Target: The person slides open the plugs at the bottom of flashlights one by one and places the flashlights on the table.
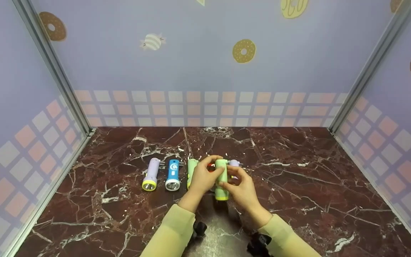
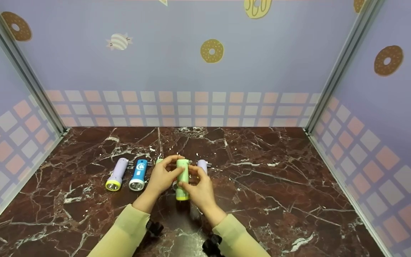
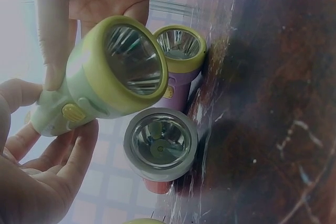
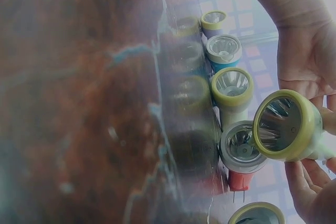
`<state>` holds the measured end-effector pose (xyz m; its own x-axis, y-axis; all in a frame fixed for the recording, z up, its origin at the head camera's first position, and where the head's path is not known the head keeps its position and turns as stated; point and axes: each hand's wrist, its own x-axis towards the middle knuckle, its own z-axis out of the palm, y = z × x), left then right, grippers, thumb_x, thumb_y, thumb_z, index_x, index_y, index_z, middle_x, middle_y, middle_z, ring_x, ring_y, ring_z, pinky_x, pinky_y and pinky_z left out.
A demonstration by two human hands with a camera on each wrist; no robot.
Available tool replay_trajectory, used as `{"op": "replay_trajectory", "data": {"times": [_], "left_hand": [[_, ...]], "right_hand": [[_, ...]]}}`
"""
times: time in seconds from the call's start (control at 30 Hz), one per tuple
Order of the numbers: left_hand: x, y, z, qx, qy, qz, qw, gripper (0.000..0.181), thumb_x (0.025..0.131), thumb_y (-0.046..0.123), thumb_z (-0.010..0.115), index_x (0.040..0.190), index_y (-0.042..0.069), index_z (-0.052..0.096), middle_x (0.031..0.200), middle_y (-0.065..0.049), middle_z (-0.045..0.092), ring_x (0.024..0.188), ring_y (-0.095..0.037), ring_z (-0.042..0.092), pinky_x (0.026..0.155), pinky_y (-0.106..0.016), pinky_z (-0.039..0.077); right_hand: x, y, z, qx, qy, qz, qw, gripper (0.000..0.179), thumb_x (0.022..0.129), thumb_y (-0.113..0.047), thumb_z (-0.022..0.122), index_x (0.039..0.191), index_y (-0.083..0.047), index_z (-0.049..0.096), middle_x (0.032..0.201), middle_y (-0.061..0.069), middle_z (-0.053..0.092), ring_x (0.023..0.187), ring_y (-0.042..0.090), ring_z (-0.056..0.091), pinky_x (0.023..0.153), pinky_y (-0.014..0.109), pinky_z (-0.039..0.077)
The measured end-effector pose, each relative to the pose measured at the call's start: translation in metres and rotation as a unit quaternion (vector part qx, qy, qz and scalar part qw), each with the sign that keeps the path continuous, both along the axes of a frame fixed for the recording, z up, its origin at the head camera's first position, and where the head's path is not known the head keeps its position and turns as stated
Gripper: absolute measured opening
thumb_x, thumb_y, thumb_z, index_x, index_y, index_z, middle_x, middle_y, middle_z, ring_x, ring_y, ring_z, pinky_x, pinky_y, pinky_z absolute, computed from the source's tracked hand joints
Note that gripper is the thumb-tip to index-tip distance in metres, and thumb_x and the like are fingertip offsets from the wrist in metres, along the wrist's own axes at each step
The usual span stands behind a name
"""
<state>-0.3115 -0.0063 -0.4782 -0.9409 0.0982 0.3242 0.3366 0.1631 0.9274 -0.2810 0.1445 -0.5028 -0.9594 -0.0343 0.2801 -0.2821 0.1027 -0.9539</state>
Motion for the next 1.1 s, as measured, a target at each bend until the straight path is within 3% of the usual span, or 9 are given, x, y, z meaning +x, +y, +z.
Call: {"op": "replay_trajectory", "data": {"times": [0.47,0.83,1.1], "left_hand": [[0.0018,0.0001,0.0018,-0.008,0.007,0.004,0.9999,0.031,0.088,0.008,0.073,0.118,0.002,0.071,0.113,-0.02,0.072,0.1,-0.035,0.069,0.087,-0.044,0.06],[0.0029,0.0,0.004,-0.017,0.01,0.01,0.9998,0.031,0.088,0.007,0.071,0.118,0.001,0.071,0.114,-0.019,0.072,0.097,-0.026,0.068,0.087,-0.046,0.059],[0.002,0.0004,0.0036,-0.016,0.016,0.009,0.9997,0.031,0.087,0.006,0.071,0.117,0.001,0.072,0.113,-0.02,0.071,0.099,-0.033,0.067,0.087,-0.046,0.058]], "right_hand": [[0.0002,-0.0001,-0.0004,-0.004,0.002,0.004,1.0,0.052,0.081,0.007,0.077,0.129,0.007,0.059,0.12,0.031,0.068,0.093,0.031,0.072,0.08,0.024,0.059],[0.0017,-0.0001,-0.0002,-0.007,-0.006,0.012,0.9999,0.052,0.082,0.005,0.077,0.131,0.007,0.058,0.12,0.03,0.068,0.095,0.035,0.074,0.079,0.026,0.06],[0.0021,-0.0005,-0.0003,-0.009,-0.009,0.009,0.9999,0.053,0.082,0.004,0.078,0.131,0.006,0.059,0.12,0.03,0.068,0.094,0.034,0.074,0.078,0.025,0.06]]}}
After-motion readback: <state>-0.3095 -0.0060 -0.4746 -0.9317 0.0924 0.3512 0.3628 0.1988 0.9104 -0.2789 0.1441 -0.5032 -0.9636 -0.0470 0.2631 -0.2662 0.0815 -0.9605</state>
